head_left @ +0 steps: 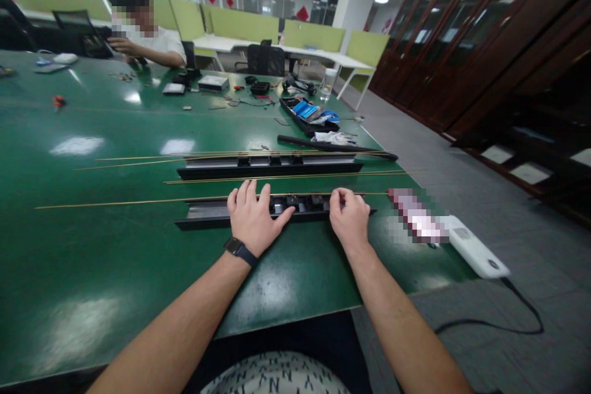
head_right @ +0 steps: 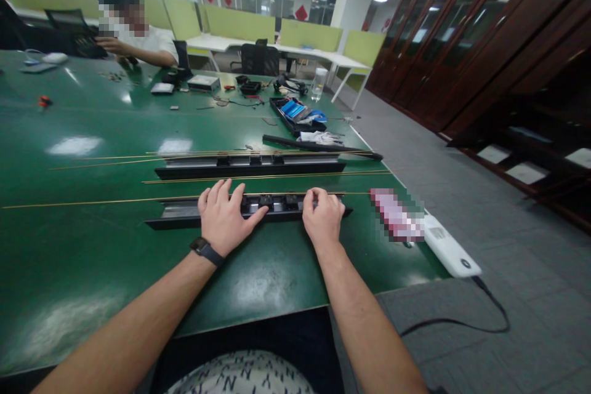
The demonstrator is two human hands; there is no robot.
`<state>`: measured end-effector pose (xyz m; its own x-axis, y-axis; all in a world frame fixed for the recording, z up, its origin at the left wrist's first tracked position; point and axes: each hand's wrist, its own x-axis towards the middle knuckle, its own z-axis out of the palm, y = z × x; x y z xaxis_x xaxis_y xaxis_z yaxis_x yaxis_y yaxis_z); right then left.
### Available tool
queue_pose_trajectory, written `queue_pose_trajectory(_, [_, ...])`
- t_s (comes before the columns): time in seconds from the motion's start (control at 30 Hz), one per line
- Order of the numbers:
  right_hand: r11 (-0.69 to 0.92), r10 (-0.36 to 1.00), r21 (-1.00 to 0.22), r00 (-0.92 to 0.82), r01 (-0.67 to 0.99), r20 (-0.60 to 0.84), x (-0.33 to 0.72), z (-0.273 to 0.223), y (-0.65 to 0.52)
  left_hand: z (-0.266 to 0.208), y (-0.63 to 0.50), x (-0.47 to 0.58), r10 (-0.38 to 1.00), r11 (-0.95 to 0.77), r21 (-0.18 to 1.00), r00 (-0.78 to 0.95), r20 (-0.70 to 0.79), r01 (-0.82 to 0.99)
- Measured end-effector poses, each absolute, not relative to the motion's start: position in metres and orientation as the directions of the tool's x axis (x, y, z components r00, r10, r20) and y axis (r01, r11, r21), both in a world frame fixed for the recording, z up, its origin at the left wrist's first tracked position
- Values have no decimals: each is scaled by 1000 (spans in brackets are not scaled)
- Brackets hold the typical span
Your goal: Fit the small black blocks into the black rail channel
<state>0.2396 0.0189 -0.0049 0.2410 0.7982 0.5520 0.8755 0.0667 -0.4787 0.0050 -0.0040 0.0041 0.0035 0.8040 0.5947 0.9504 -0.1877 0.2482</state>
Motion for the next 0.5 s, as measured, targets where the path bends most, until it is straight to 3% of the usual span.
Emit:
queue_pose_trajectory(0.27, [180,815,-461,131,869,565,238,-3,16,5,-4,5,801,-183,233,8,598,955])
queue_pose_trajectory(0.5, [85,795,-455,214,887,567,241,-5,19,5,-5,5,801,-176,222,9,598,959])
